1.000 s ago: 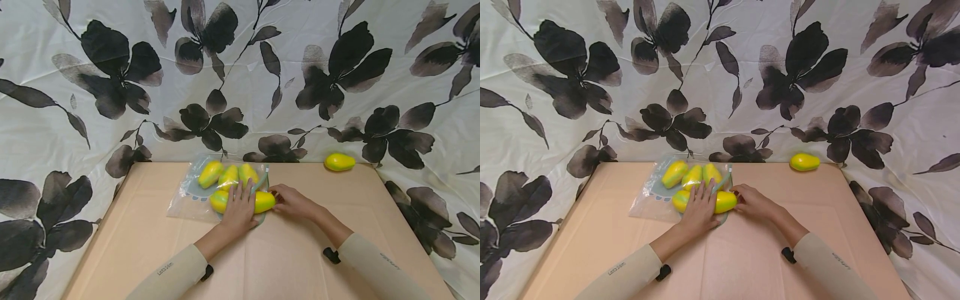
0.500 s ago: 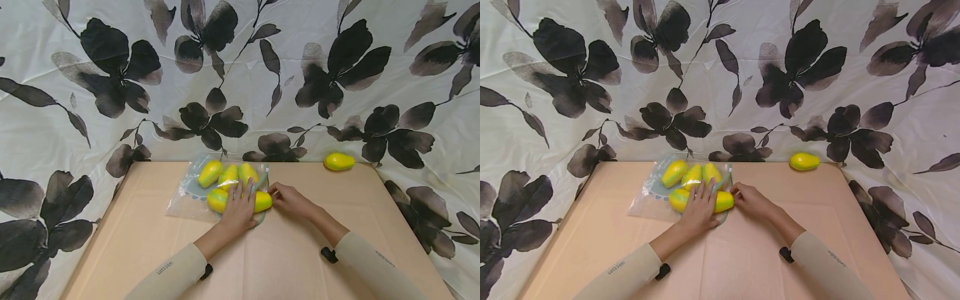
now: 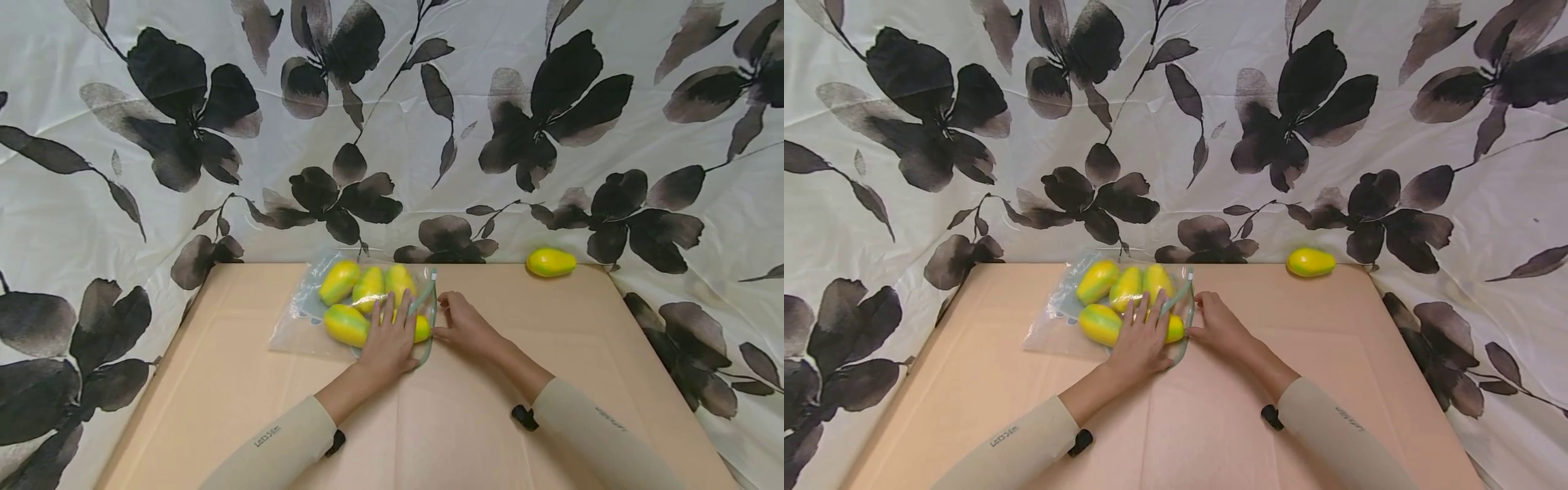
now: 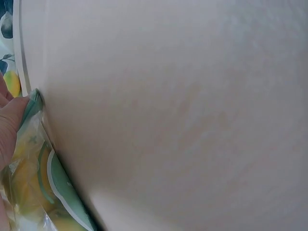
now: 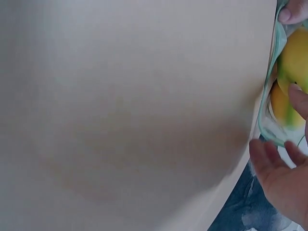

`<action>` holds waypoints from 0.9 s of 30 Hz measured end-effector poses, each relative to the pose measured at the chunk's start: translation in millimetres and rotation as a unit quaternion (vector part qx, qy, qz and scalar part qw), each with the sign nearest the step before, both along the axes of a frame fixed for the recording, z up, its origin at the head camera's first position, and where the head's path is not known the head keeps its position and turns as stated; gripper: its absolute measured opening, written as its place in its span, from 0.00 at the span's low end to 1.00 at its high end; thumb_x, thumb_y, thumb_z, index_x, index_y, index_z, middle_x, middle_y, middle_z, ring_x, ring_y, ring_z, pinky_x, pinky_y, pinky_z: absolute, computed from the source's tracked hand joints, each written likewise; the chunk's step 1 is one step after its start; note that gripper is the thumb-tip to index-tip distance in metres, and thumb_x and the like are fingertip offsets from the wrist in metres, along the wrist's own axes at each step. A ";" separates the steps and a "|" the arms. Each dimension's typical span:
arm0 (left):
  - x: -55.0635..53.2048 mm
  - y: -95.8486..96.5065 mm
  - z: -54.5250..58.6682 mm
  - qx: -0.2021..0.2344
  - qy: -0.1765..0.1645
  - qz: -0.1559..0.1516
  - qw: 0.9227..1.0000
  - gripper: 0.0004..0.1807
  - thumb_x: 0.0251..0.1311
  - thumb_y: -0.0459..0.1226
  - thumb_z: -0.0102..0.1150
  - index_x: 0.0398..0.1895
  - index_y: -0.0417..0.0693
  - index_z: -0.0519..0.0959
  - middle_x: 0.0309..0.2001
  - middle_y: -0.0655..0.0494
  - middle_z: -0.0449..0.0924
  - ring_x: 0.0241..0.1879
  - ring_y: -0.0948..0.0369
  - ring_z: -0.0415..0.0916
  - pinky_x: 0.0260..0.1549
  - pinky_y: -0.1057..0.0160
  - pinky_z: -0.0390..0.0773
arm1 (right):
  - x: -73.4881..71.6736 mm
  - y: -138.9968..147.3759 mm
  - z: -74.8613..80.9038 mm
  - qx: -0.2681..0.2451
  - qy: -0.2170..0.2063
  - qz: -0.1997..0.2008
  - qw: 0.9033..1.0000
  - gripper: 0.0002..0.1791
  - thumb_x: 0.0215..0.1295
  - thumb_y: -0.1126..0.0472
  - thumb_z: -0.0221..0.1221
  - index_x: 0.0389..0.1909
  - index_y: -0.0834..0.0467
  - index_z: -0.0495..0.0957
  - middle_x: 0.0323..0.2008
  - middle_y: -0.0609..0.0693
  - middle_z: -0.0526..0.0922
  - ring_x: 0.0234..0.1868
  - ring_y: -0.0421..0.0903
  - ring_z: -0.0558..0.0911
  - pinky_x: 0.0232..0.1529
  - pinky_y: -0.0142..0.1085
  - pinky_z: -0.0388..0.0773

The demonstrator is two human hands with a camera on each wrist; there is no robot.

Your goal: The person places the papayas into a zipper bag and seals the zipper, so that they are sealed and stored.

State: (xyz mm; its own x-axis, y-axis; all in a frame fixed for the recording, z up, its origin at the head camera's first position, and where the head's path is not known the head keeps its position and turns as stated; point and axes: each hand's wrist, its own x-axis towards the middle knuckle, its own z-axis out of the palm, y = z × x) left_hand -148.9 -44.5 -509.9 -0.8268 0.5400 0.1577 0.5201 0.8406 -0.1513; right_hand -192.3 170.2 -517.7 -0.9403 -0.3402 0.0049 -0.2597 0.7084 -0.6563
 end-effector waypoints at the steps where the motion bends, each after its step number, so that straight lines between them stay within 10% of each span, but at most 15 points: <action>1: -0.2 -0.2 -0.2 -0.001 0.001 -0.001 1.000 0.64 0.43 0.70 0.74 0.78 0.42 0.62 0.83 0.38 0.47 0.79 0.35 0.50 0.75 0.33 0.55 | -0.3 -1.9 -1.2 0.008 0.003 -0.007 1.000 0.41 0.58 0.55 0.76 0.64 0.68 0.66 0.56 0.64 0.75 0.53 0.56 0.77 0.60 0.49 0.78; 27: -1.9 -1.9 -4.3 0.003 0.009 -0.005 1.000 0.65 0.42 0.71 0.73 0.78 0.43 0.62 0.82 0.38 0.49 0.79 0.36 0.53 0.74 0.36 0.59 | 1.8 25.6 5.8 -0.003 -0.017 -0.059 0.998 0.49 0.62 0.49 0.73 0.75 0.65 0.58 0.72 0.64 0.67 0.74 0.62 0.68 0.74 0.59 0.64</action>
State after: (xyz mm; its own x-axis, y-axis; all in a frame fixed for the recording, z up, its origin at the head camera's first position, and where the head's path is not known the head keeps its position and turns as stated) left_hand -150.8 -46.5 -514.2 -0.8182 0.5475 0.1753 0.5260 0.8361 -0.1559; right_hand -190.6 195.8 -511.9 -0.9734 -0.2277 -0.0253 -0.1530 0.7283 -0.6679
